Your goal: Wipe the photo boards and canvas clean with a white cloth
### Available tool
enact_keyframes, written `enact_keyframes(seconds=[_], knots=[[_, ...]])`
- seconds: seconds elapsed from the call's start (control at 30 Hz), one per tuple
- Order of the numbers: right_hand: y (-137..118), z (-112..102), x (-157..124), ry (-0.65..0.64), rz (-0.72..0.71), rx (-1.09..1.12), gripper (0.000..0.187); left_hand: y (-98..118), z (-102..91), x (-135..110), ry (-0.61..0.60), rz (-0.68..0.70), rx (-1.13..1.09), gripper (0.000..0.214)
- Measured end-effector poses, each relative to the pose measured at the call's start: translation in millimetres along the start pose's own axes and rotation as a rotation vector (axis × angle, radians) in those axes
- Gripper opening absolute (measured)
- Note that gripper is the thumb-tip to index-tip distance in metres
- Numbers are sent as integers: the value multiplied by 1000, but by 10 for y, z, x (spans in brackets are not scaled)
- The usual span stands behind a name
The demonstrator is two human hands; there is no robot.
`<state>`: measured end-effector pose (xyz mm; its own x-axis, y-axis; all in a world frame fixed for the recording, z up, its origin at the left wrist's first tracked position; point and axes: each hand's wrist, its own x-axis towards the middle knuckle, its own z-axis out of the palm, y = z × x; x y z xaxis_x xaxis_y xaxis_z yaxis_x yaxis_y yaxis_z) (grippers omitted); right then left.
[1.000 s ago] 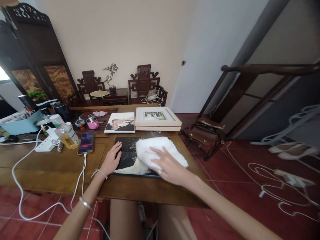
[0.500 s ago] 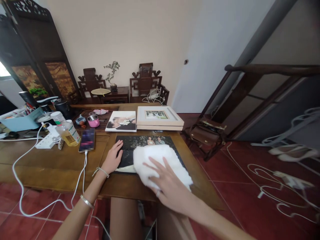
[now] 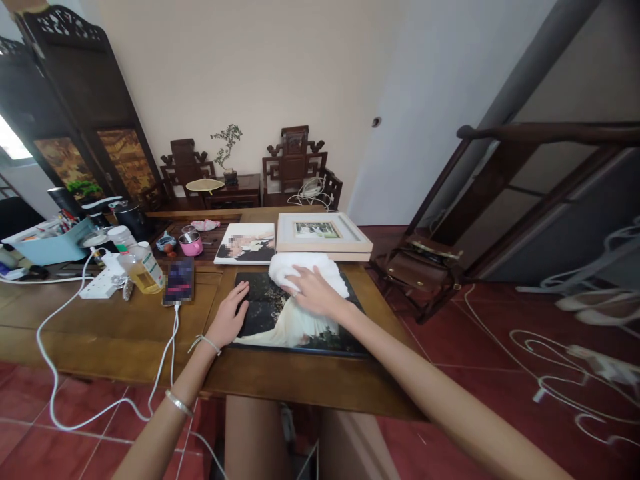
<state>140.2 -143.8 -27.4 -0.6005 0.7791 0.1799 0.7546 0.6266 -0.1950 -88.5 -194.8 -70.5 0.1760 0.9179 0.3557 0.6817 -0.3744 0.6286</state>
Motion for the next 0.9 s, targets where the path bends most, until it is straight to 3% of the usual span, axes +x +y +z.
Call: enact_keyframes(seconds=[0.1,0.3,0.4,0.5,0.77,0.9], knots=[[-121,15,-157,12,-30,-3,35,2,5,0,-5,-14,-2,41],[-629,-39,-989,-59,-155,75,28,-28,28,-3,9,-16,-5,40],[-729,-81,-1165,-92,-196,127,27,-27,31,2,6,-14,1,40],[-657,-87,-1009,-70,-174,137,28,-20,31,7,-1,-11,8,40],[-302,26,10,22,-68,0,33,-8,17,8,-1,-21,-17,40],[-373,96,-15,56,-54,-17,32,-6,18,7,8,-19,-21,40]])
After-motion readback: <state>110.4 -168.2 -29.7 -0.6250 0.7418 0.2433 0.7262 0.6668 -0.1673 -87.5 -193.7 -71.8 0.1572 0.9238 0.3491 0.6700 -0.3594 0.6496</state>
